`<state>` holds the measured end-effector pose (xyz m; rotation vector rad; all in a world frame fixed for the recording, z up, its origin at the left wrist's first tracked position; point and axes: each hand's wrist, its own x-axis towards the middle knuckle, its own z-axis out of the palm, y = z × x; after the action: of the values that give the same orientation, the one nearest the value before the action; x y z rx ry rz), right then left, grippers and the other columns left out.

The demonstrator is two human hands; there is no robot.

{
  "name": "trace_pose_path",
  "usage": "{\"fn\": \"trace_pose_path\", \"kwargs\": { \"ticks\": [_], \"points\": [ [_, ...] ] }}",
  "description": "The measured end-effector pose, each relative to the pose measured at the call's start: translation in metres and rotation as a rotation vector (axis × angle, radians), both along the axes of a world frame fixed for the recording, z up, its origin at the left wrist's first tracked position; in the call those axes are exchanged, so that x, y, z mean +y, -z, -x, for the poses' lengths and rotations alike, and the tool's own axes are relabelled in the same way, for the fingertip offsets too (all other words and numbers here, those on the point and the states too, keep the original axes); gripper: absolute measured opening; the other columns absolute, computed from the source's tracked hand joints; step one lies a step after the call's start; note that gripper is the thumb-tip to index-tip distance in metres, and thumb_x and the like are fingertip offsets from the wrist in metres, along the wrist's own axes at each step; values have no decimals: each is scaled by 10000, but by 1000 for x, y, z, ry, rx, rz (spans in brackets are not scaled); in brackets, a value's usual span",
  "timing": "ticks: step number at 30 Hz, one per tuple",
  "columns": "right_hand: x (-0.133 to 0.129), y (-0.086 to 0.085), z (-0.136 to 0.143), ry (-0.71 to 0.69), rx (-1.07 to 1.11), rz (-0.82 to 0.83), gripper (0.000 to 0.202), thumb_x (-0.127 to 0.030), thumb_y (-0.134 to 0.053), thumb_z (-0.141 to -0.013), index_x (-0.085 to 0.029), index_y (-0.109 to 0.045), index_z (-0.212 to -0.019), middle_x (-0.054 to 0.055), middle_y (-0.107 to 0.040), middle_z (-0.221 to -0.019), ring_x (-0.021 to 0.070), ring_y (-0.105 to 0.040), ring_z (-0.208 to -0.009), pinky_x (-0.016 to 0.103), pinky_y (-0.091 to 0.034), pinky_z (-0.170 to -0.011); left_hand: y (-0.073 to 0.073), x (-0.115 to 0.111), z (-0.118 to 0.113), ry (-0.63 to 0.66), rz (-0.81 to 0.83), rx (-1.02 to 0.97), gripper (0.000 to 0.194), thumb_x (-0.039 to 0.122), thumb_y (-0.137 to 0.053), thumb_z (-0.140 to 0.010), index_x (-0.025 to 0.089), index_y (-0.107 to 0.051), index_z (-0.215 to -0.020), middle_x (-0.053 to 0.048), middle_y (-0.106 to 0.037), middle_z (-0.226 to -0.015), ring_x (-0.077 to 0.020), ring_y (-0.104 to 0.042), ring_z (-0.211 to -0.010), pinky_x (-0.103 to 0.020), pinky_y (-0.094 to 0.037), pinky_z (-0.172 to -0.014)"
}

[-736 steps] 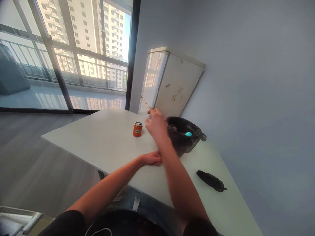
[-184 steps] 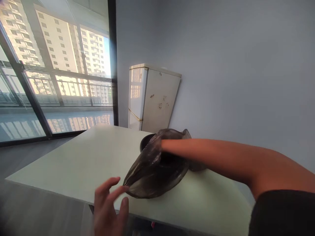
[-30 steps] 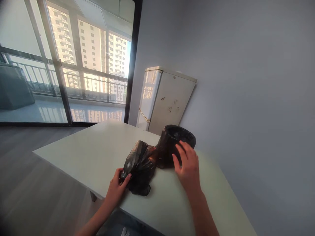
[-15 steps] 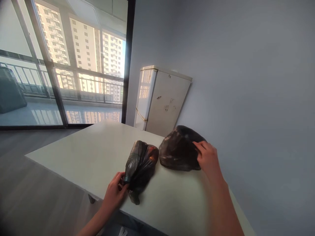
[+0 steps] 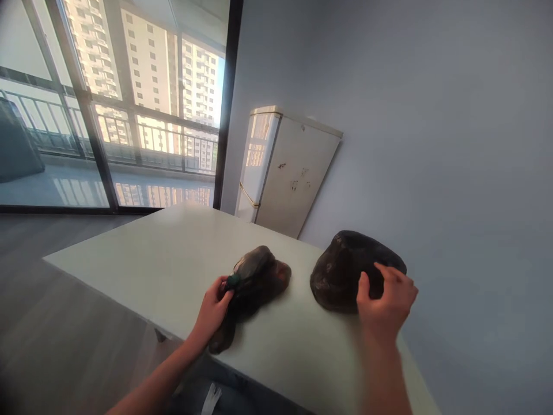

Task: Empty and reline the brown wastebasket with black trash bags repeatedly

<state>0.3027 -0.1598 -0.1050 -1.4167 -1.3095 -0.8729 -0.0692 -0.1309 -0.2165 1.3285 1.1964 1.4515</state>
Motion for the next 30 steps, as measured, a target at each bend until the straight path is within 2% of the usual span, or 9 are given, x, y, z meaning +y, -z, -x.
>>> {"fn": "trace_pose_path", "kwargs": {
  "ticks": [2,4,8,13,18,20,22,26,30],
  "points": [
    [-17,18,62,-161,289,61,270,-420,-631,-971,-185,-709,-1079,126,-703,-979,290,-675,-918,486,-544,-905,-9,1,-7,55,26,-110,205,354,-602,-881,201,-625,-1016,14,-672,-786,-154,-568,-678,-253,-419,-644],
    [-26,43,124,-480,508,379,264,-439,-616,-985,-208,-701,-1080,112,-741,-984,266,-711,-883,424,-581,-837,-15,2,-14,94,48,-170,218,375,-616,-901,208,-606,-1042,44,-614,-732,-130,-501,-629,-234,-378,-611],
    [-16,89,203,-778,560,670,259,-396,-653,-956,-213,-721,-1127,99,-772,-1081,254,-718,-939,393,-572,-874,-19,5,-26,167,21,-211,186,358,-656,-897,204,-622,-996,28,-624,-809,-134,-558,-740,-229,-440,-714],
    [17,107,181,-799,684,679,293,-434,-562,-1004,-206,-684,-867,20,-693,-759,191,-609,-692,316,-484,-695,-26,6,-15,380,199,-314,325,405,-806,-813,193,-625,-980,-11,-675,-892,-158,-624,-797,-239,-473,-725],
    [32,80,115,-957,693,771,351,-539,-650,-971,-205,-720,-890,-8,-634,-740,165,-554,-693,288,-440,-676,-30,22,37,755,236,-173,591,365,-924,-708,207,-599,-1175,-42,-693,-958,-187,-641,-836,-267,-491,-761],
    [34,70,95,-1070,459,927,340,-536,-756,-900,-204,-765,-826,5,-634,-757,173,-563,-742,300,-449,-716,-30,32,58,693,122,23,532,341,-912,-709,207,-625,-1137,-2,-636,-853,-168,-598,-788,-242,-457,-716],
    [35,69,83,-1083,254,961,378,-493,-800,-866,-196,-708,-652,15,-586,-775,172,-539,-764,308,-439,-722,-30,40,74,430,-17,240,390,335,-860,-749,205,-661,-1059,37,-541,-741,-140,-525,-698,-221,-405,-649],
    [37,88,86,-847,169,743,400,-266,-733,-875,-186,-509,-554,35,-535,-892,184,-527,-863,316,-443,-763,-26,49,91,-66,-184,456,256,361,-724,-854,221,-685,-1064,77,-411,-626,-115,-396,-566,-213,-328,-571],
    [36,109,105,-482,114,586,125,-79,-633,-800,-191,-658,-849,88,-632,-1048,249,-549,-993,405,-459,-887,-20,47,91,-180,-286,582,226,411,-613,-940,210,-708,-903,5,-579,-726,-162,-552,-694,-256,-438,-680]
  ]
}}
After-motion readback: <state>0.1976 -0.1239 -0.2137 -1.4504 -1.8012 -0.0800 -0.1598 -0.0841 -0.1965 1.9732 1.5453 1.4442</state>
